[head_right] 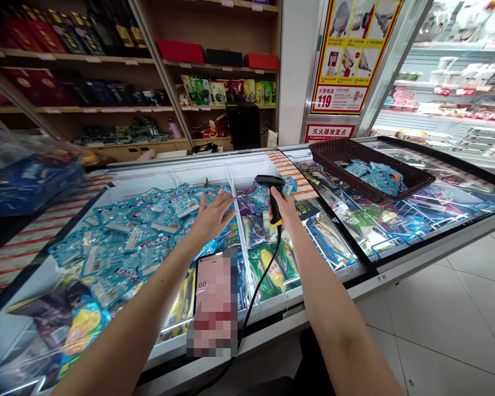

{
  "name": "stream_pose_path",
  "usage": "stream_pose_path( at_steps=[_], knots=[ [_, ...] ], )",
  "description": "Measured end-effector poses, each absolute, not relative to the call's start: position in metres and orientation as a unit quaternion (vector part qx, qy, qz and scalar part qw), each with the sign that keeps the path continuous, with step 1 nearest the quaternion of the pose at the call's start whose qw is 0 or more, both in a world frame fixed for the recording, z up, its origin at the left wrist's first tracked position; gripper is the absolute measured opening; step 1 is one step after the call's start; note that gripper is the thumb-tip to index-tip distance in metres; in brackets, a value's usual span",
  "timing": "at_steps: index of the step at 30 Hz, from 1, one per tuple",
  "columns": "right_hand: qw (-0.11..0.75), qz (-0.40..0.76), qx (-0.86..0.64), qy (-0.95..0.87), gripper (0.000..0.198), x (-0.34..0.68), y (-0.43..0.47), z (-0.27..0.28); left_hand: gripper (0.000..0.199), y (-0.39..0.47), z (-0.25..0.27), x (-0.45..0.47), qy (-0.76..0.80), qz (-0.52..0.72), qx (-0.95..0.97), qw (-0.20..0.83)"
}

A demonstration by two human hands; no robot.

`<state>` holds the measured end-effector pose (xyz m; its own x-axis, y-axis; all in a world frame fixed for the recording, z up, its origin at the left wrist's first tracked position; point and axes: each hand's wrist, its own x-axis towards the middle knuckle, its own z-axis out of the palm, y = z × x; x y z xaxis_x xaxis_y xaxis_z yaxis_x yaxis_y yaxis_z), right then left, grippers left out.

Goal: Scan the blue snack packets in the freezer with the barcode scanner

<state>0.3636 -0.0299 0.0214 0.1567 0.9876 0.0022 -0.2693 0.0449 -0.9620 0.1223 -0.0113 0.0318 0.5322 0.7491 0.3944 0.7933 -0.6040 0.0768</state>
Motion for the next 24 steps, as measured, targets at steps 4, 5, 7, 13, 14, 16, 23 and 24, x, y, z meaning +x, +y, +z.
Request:
stream_pose_path(
  at_steps=[4, 5, 7, 13, 14, 16, 23, 24],
  knots=[
    [0.622, 0.509, -0.467, -0.368, 0.048, 0.367, -0.026, 0.022, 0.052, 0.001, 0.035, 0.154, -0.397, -0.182, -0.899, 0.011],
    [0.626, 0.507, -0.467, -0.365, 0.047, 0.367, -0.027, 0.022, 0.053, 0.005, 0.036, 0.163, -0.391, -0.172, -0.904, -0.007],
    [0.633, 0.501, -0.464, -0.364, 0.046, 0.367, -0.028, 0.024, 0.053, 0.014, 0.036, 0.178, -0.387, -0.157, -0.907, -0.047],
    [0.633, 0.496, -0.467, -0.368, 0.047, 0.366, -0.030, 0.026, 0.058, 0.039, 0.032, 0.208, -0.429, -0.178, -0.872, -0.158],
    [0.632, 0.496, -0.467, -0.370, 0.048, 0.366, -0.030, 0.026, 0.059, 0.041, 0.032, 0.210, -0.441, -0.175, -0.864, -0.168],
    [0.627, 0.495, -0.468, -0.379, 0.048, 0.365, -0.030, 0.026, 0.060, 0.042, 0.031, 0.215, -0.472, -0.171, -0.847, -0.177],
    [0.620, 0.492, -0.463, -0.400, 0.047, 0.361, -0.035, 0.029, 0.063, 0.027, 0.030, 0.219, -0.548, -0.222, -0.795, -0.139],
    [0.618, 0.494, -0.461, -0.402, 0.047, 0.361, -0.035, 0.029, 0.066, 0.024, 0.031, 0.216, -0.550, -0.227, -0.792, -0.134]
  ],
)
